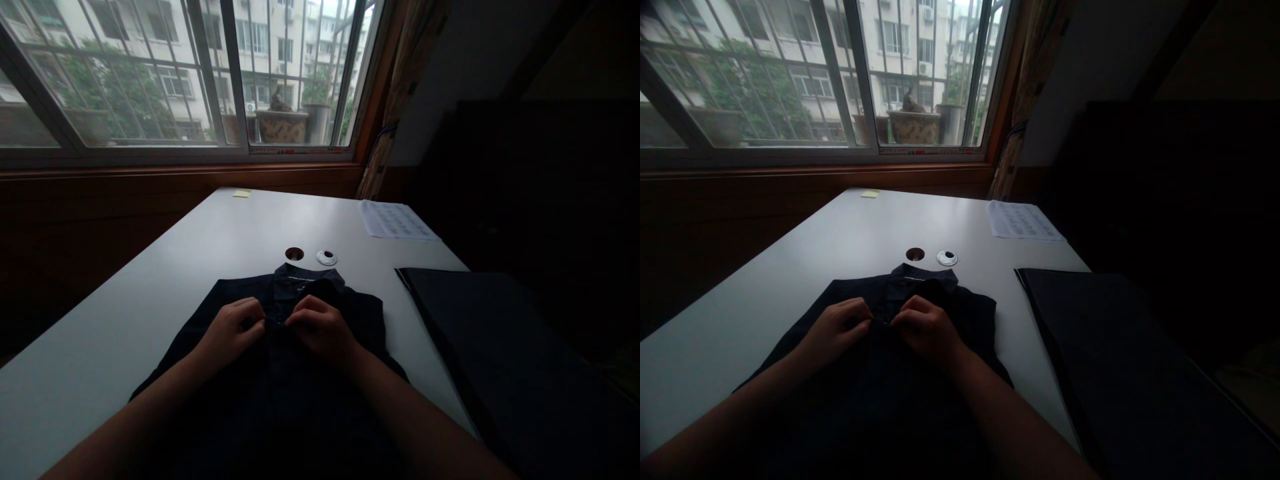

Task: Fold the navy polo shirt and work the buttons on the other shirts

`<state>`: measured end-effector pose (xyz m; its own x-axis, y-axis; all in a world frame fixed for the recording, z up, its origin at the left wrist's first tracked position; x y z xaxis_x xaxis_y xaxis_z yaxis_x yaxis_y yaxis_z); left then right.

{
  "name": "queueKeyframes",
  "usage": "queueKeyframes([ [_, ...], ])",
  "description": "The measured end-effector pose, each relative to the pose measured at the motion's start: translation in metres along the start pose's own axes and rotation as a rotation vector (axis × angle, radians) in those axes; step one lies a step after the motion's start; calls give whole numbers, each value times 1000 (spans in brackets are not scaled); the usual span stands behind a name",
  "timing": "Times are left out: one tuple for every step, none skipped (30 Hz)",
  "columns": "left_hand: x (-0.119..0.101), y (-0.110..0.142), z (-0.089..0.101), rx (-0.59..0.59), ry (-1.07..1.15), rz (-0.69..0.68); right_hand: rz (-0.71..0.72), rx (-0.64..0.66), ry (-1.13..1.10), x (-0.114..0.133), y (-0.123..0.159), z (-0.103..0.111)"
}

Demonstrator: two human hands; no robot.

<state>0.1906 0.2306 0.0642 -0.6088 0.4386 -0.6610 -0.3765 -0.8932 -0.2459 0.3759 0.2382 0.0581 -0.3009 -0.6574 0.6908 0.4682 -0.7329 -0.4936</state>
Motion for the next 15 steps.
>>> queueKeyframes([
  [0, 0, 0, 3, 3, 1, 11, 13, 12, 0, 0, -1],
  [0, 0, 0, 5, 7, 0, 19, 28, 25, 1, 0, -2],
  [-1, -1, 0, 8, 13, -2, 24, 44, 38, 0, 0, -4],
  [-1, -1, -1, 9, 20, -4, 24, 62, 50, -1, 0, -5],
  [-1, -1, -1, 11, 30, -3, 23, 76, 61, -2, 0, -7],
  [-1, -1, -2, 16, 39, 1, 23, 87, 70, -2, 0, -8],
  [-1, -1, -2, 25, 47, 8, 26, 93, 78, -3, 0, -9],
  [0, -1, -3, 36, 54, 16, 34, 96, 82, -3, 0, -10],
  [0, -1, -4, 48, 60, 20, 45, 94, 85, -3, 0, -10],
  [1, -1, -5, 58, 65, 19, 58, 89, 86, -3, 0, -10],
  [1, 0, -6, 67, 71, 10, 67, 83, 88, -2, 0, -10],
  [0, 0, -6, 68, 76, -7, 70, 76, 88, -2, 0, -9],
  [0, 1, -6, 68, 78, -31, 69, 70, 87, -1, 0, -9],
  [-1, 2, -6, 67, 75, -65, 67, 64, 86, -1, 0, -8],
  [-3, 3, -6, 69, 65, -105, 63, 62, 85, -1, 0, -8],
])
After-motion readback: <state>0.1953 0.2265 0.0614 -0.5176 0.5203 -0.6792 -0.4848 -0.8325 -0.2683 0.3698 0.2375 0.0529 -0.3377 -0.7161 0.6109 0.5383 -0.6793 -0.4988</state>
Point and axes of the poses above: each hand's wrist, its own y-axis away from the middle knuckle, its own z-axis out of the back of the hand, x = y × z, the point moved 6 cm from there along -y, towards the middle knuckle, and after that the axes turned 5 degrees about -z, right-handed, at the moved point
